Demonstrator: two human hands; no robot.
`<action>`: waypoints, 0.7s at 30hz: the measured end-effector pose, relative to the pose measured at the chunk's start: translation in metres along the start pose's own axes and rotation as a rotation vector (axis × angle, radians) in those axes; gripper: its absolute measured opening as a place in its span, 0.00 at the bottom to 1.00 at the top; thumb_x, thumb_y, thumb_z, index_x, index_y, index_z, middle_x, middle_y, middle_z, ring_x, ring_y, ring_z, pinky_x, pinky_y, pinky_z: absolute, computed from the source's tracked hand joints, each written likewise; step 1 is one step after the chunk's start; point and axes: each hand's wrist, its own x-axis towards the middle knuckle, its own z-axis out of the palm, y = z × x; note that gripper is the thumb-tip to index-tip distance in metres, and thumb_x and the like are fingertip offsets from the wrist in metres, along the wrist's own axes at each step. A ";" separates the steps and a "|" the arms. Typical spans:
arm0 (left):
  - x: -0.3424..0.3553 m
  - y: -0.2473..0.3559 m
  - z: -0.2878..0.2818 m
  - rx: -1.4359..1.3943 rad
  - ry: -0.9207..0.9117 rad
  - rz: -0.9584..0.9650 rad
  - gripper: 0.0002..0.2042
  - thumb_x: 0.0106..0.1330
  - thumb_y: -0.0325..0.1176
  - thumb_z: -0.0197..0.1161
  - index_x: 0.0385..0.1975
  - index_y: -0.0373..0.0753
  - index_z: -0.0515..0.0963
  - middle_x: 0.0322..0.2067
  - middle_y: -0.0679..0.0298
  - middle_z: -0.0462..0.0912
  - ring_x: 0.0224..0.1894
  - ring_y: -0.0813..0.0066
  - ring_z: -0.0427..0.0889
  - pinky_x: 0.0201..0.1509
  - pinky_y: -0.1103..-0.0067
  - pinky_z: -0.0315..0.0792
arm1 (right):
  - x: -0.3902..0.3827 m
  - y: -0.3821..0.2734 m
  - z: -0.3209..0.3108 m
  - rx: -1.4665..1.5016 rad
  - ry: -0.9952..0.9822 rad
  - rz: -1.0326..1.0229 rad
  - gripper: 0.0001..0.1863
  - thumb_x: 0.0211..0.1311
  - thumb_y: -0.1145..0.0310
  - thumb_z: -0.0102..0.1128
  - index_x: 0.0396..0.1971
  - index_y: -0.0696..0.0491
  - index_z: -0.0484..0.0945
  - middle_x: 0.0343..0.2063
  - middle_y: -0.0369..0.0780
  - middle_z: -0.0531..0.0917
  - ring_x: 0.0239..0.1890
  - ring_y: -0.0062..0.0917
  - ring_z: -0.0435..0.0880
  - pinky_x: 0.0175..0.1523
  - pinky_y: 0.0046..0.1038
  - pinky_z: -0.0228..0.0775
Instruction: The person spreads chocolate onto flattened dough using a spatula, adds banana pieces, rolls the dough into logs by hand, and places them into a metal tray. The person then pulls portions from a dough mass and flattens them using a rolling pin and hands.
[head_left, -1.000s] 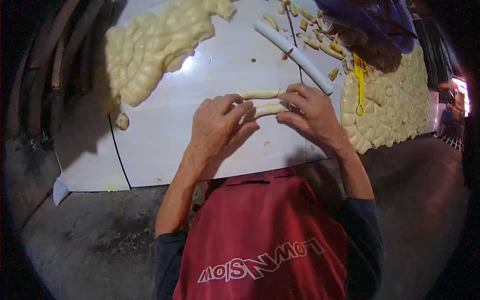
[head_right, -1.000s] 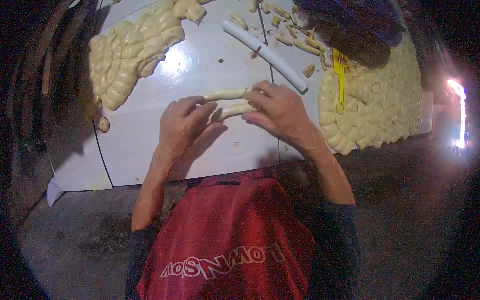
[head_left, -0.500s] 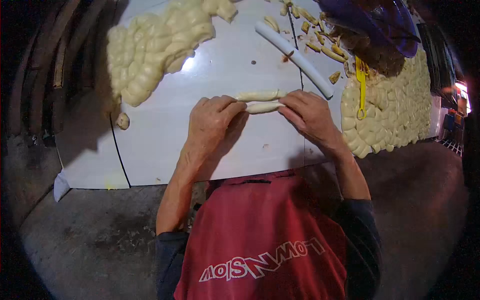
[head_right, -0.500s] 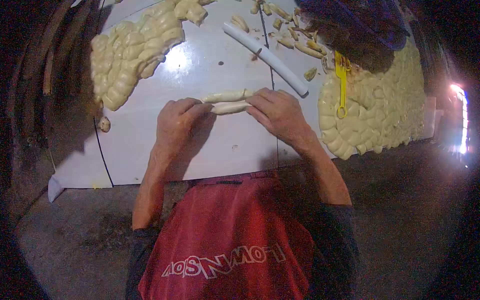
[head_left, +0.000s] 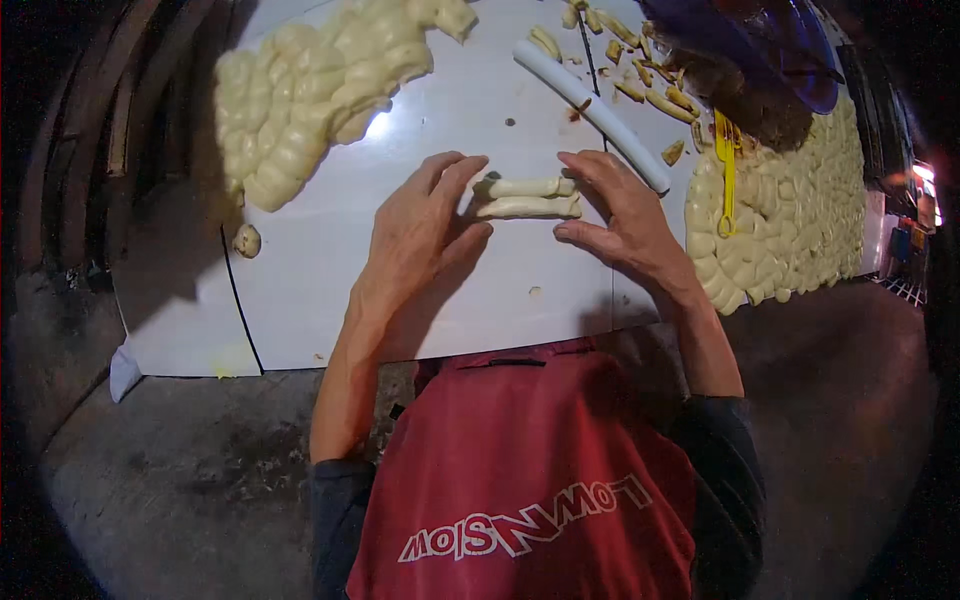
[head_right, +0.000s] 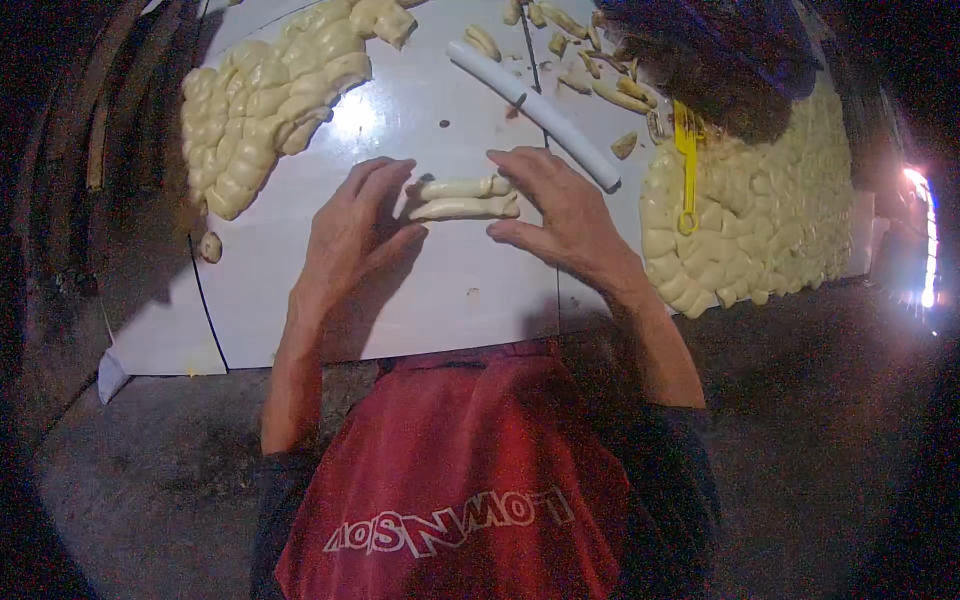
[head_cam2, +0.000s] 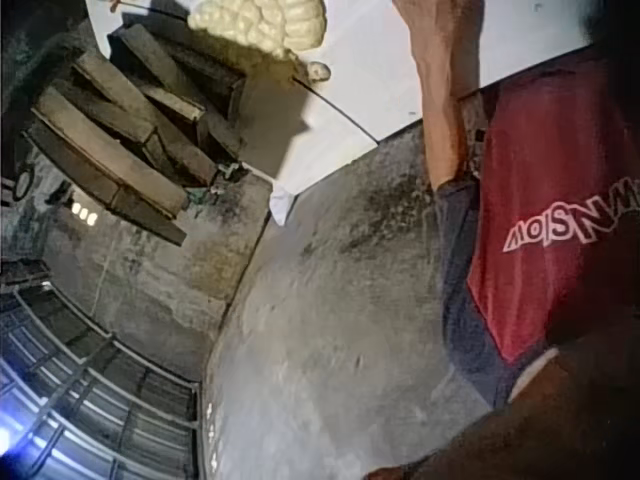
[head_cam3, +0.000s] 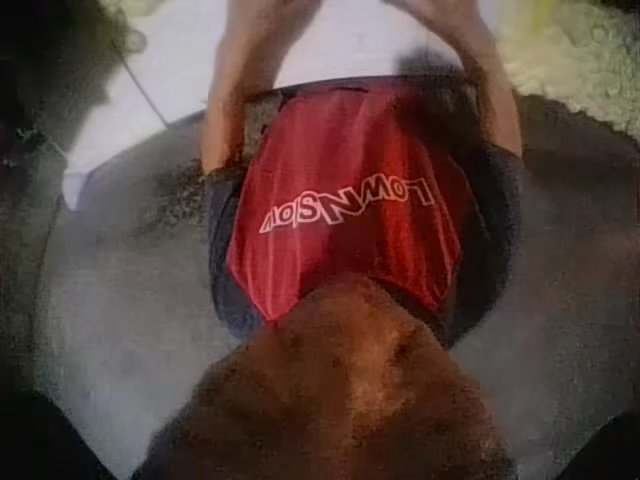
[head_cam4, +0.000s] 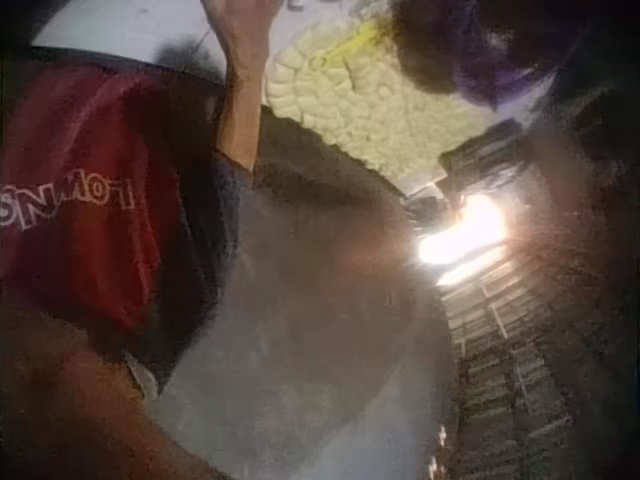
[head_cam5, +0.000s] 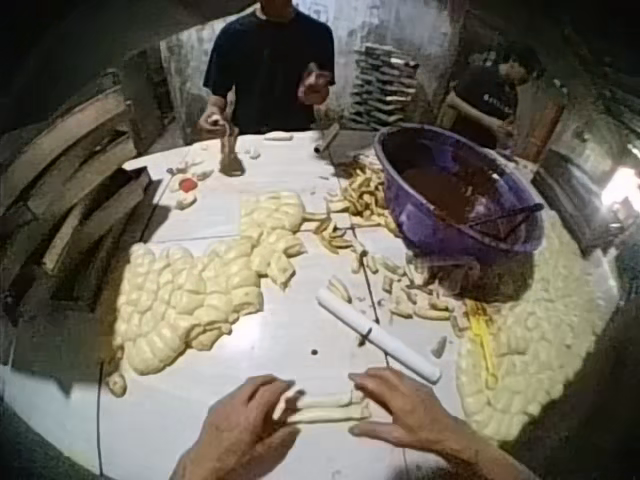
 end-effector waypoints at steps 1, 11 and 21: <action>0.002 0.004 0.000 -0.017 -0.007 0.023 0.33 0.55 0.32 0.76 0.64 0.41 0.75 0.54 0.54 0.81 0.49 0.54 0.85 0.52 0.66 0.79 | 0.000 -0.001 -0.001 -0.020 -0.029 -0.019 0.36 0.56 0.56 0.74 0.65 0.49 0.73 0.55 0.44 0.80 0.57 0.40 0.82 0.58 0.38 0.76; 0.019 0.008 -0.001 0.056 -0.151 0.095 0.21 0.57 0.34 0.75 0.52 0.44 0.84 0.50 0.57 0.83 0.50 0.54 0.83 0.55 0.64 0.78 | 0.011 0.010 0.005 -0.130 -0.110 -0.128 0.24 0.58 0.58 0.72 0.53 0.52 0.82 0.48 0.43 0.80 0.47 0.38 0.81 0.53 0.38 0.74; 0.025 0.023 0.027 0.250 -0.145 0.179 0.19 0.54 0.35 0.75 0.46 0.39 0.83 0.46 0.56 0.82 0.48 0.54 0.81 0.51 0.63 0.74 | 0.005 0.012 -0.002 -0.022 -0.101 -0.033 0.14 0.64 0.63 0.67 0.45 0.54 0.83 0.39 0.42 0.82 0.43 0.41 0.83 0.48 0.40 0.76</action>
